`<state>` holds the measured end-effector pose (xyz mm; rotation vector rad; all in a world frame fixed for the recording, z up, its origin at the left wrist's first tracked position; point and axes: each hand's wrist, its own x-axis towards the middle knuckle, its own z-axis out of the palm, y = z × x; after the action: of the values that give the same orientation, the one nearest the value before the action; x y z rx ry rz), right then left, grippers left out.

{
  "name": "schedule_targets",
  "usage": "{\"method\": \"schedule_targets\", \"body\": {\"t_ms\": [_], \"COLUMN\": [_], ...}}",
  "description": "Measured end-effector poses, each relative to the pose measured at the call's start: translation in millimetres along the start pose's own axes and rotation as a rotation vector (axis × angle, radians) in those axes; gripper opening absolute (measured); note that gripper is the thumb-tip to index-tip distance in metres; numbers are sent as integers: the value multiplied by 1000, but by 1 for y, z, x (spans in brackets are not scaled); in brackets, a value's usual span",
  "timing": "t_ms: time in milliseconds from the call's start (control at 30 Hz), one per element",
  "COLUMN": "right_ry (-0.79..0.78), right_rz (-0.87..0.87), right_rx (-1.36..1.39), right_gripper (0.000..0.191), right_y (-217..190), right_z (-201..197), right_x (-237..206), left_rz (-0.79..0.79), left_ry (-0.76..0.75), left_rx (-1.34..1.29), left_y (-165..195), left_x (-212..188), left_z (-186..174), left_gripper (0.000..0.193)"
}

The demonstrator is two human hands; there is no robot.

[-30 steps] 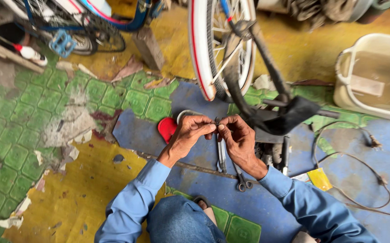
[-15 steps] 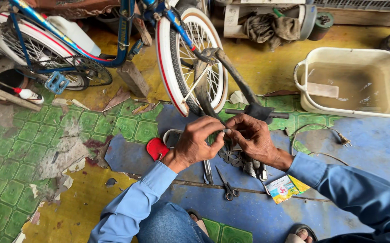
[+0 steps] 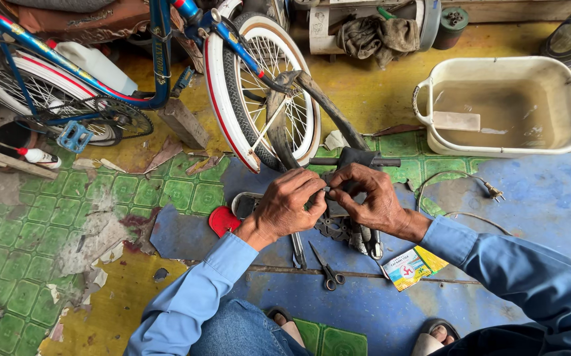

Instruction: The person removes a bicycle tire from the rim, applies glue to a patch, and uses a manual tire patching machine to bond the patch to the inner tube. The person then plugs in the machine and operates it to complete the patching process.

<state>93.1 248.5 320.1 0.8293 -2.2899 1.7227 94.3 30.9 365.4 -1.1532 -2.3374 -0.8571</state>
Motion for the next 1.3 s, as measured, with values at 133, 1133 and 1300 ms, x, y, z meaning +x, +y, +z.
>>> {"method": "schedule_targets", "body": {"t_ms": [133,1133,1300], "right_ry": [-7,-85,-196], "right_rz": [-60,424,661], "right_rx": [-50,372,966], "right_gripper": [18,14,16], "right_y": [4,40,53], "right_z": [-5,3,1], "right_x": [-3,-14,-10], "left_rz": [-19,-257,-333], "left_ry": [-15,17,41], "left_rx": [14,-205,-257], "left_y": [2,4,4], "left_x": [1,-6,-6], "left_z": [9,21,19], "left_gripper": [16,15,12]}}
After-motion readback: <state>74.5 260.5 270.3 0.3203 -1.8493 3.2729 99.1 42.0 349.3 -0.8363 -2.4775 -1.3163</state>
